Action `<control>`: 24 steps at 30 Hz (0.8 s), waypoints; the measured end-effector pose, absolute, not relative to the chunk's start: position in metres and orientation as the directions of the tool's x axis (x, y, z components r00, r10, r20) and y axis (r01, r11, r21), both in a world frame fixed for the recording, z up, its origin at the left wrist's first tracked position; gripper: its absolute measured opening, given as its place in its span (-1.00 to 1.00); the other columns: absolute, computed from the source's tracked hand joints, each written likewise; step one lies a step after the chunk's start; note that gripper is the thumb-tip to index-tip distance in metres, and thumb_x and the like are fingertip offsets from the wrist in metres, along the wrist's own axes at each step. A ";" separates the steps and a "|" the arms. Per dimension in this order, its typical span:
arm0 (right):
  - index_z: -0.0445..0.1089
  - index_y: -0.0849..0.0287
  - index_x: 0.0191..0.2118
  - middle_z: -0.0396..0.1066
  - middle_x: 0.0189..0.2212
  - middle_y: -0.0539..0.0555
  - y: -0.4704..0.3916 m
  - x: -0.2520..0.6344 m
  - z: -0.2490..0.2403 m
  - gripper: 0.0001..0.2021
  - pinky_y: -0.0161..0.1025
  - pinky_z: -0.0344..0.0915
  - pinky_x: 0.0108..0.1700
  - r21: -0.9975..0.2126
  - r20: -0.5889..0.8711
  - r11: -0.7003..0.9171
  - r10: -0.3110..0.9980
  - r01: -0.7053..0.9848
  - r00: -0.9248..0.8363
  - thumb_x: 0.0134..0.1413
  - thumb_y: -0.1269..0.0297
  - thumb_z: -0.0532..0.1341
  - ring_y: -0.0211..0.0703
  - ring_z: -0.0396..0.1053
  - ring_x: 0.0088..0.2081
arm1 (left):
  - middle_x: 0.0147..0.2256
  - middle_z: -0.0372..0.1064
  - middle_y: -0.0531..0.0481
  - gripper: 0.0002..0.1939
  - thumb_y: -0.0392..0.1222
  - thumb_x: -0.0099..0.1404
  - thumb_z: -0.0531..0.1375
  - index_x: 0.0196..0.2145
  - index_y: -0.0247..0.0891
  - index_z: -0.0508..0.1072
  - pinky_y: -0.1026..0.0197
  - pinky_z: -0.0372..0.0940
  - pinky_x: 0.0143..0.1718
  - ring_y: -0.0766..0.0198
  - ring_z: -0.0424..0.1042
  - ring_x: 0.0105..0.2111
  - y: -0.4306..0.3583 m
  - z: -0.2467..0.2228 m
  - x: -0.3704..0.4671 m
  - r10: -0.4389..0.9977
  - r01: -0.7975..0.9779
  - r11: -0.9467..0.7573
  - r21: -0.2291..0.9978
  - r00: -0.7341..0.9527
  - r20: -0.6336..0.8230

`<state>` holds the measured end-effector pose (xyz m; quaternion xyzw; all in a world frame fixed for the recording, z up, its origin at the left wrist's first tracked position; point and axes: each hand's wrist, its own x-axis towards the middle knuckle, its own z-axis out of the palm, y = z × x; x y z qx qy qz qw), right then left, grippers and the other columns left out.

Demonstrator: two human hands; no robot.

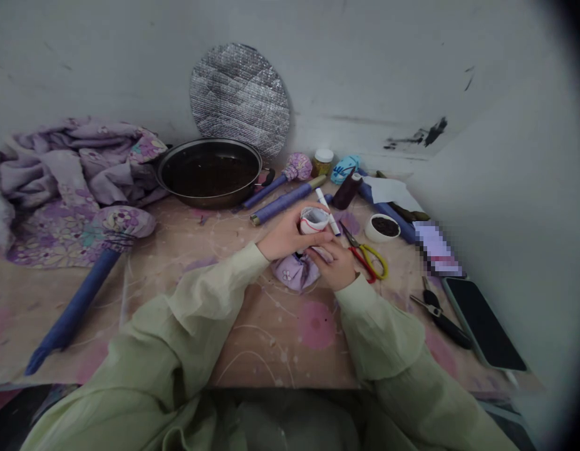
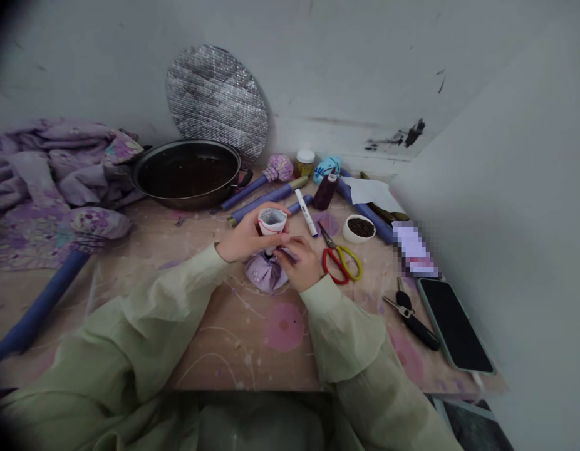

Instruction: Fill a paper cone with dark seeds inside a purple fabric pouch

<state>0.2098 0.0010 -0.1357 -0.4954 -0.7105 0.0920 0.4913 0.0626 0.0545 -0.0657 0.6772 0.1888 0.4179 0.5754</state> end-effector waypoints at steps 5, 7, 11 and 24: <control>0.48 0.11 -0.32 0.48 -0.30 0.12 0.001 0.210 -0.135 -0.87 -0.05 0.41 -0.09 -0.629 0.595 0.493 0.803 0.602 -0.036 0.04 0.21 0.25 -0.06 0.46 -0.21 | -0.29 0.36 -0.01 -0.60 -0.08 0.08 0.34 -0.20 -0.29 0.32 0.25 0.26 -0.18 0.34 0.35 -0.28 0.057 -0.066 0.063 0.752 -0.181 -0.291 0.939 0.563 0.342; 0.48 0.12 -0.34 0.48 -0.30 0.13 0.001 0.209 -0.135 -0.85 -0.05 0.41 -0.10 -0.632 0.591 0.486 0.806 0.603 -0.031 0.00 0.17 0.28 -0.04 0.45 -0.21 | -0.29 0.35 0.00 -0.60 -0.08 0.08 0.34 -0.20 -0.28 0.31 0.25 0.25 -0.19 0.36 0.34 -0.30 0.056 -0.068 0.064 0.751 -0.190 -0.300 0.935 0.557 0.354; 0.48 0.08 -0.34 0.48 -0.32 0.10 0.001 0.209 -0.136 -0.88 -0.04 0.41 -0.10 -0.637 0.579 0.464 0.815 0.616 -0.015 0.01 0.17 0.27 -0.04 0.46 -0.23 | -0.36 0.32 0.05 -0.54 -0.03 0.06 0.34 -0.18 -0.28 0.27 0.26 0.25 -0.24 0.39 0.31 -0.37 0.055 -0.069 0.064 0.736 -0.216 -0.246 0.945 0.593 0.327; 0.48 0.08 -0.33 0.48 -0.32 0.11 0.001 0.207 -0.136 -0.87 -0.02 0.41 -0.09 -0.631 0.590 0.474 0.807 0.614 -0.017 0.03 0.17 0.26 -0.03 0.45 -0.22 | -0.37 0.30 0.07 -0.57 -0.05 0.09 0.33 -0.17 -0.27 0.27 0.30 0.24 -0.29 0.42 0.29 -0.40 0.054 -0.065 0.063 0.715 -0.224 -0.252 0.941 0.613 0.337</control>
